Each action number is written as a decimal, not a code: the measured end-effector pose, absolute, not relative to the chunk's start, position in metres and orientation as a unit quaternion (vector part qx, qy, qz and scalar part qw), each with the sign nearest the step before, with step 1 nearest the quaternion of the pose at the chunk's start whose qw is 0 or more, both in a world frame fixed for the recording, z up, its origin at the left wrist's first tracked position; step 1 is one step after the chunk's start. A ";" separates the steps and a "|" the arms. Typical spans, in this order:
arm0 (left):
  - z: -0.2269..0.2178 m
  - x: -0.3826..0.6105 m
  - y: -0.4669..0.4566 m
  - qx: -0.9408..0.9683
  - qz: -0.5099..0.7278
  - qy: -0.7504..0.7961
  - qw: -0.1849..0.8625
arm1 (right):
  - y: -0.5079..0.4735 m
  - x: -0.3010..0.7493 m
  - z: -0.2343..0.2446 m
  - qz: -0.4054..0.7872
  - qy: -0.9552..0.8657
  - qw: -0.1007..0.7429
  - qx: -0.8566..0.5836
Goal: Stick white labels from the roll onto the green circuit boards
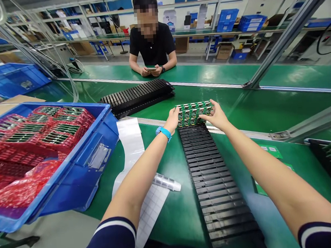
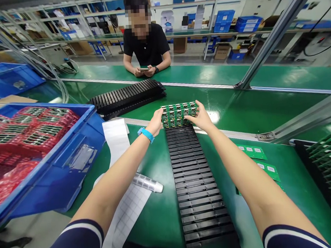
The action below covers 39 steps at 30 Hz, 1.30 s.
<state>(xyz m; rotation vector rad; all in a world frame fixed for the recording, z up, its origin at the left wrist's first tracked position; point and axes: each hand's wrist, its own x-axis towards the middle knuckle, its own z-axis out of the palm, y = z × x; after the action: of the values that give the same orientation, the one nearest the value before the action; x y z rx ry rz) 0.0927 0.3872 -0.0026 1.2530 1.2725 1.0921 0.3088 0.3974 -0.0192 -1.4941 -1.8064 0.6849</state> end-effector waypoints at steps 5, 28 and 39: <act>0.015 0.084 0.393 0.468 0.414 0.538 0.566 | 0.391 0.306 0.000 0.111 -0.774 0.343 -0.520; 0.022 0.066 0.403 0.426 0.388 0.529 0.623 | 0.408 0.322 0.069 0.141 -0.803 0.267 -0.513; 0.012 0.068 0.395 0.485 0.405 0.505 0.588 | 0.416 0.310 0.028 0.137 -0.790 0.285 -0.525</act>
<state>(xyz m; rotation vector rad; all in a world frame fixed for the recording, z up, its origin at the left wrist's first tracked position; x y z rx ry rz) 0.0685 0.3953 0.0121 1.1301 1.1779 0.9438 0.3098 0.4161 0.0278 -1.4032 -2.1132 0.3652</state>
